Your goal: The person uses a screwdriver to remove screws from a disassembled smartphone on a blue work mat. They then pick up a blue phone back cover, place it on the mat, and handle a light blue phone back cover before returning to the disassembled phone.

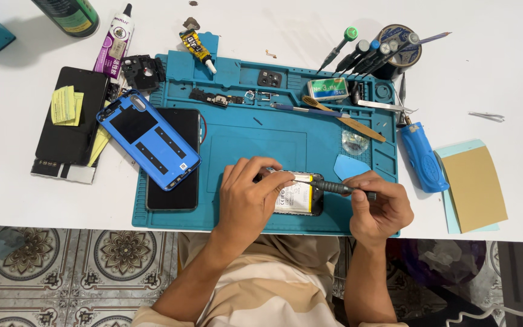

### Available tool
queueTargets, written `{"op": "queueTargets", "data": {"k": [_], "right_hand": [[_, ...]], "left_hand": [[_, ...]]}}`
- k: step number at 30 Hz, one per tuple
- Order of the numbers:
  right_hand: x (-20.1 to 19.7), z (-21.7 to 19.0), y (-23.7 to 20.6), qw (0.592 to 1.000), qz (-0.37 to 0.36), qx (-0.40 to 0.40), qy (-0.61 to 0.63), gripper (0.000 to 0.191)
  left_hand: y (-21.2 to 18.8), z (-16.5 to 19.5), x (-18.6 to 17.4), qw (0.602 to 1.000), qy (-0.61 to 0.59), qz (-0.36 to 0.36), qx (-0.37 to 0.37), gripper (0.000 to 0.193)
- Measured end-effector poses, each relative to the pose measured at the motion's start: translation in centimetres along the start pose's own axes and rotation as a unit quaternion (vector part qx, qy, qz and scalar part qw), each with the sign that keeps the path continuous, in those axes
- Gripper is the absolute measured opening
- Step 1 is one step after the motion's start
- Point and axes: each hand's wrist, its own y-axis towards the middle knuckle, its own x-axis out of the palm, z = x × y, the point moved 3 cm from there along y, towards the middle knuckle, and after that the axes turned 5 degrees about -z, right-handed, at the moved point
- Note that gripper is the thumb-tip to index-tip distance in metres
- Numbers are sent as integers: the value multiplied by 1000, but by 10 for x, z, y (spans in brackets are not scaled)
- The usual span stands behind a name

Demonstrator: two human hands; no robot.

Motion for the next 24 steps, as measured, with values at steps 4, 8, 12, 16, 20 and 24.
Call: {"op": "queueTargets", "data": {"k": [4, 8, 12, 16, 20, 24], "right_hand": [[0, 1, -1, 1000, -3, 1, -2, 16], [1, 1, -1, 1000, -7, 0, -9, 15], [1, 2, 0, 1000, -9, -9, -20, 14], [1, 3, 0, 1000, -7, -6, -12, 15], [2, 4, -2, 1000, -6, -4, -13, 14], [1, 5, -2, 1000, -6, -5, -8, 15]], "left_hand": [[-1, -1, 1, 1000, 0, -5, 2, 20], [-1, -2, 1, 1000, -2, -9, 2, 21], [0, -4, 2, 1000, -5, -11, 1, 19], [1, -5, 1, 1000, -13, -2, 2, 18], [0, -5, 2, 1000, -11, -1, 2, 19], [-1, -5, 4, 1000, -11, 5, 1, 18]]}}
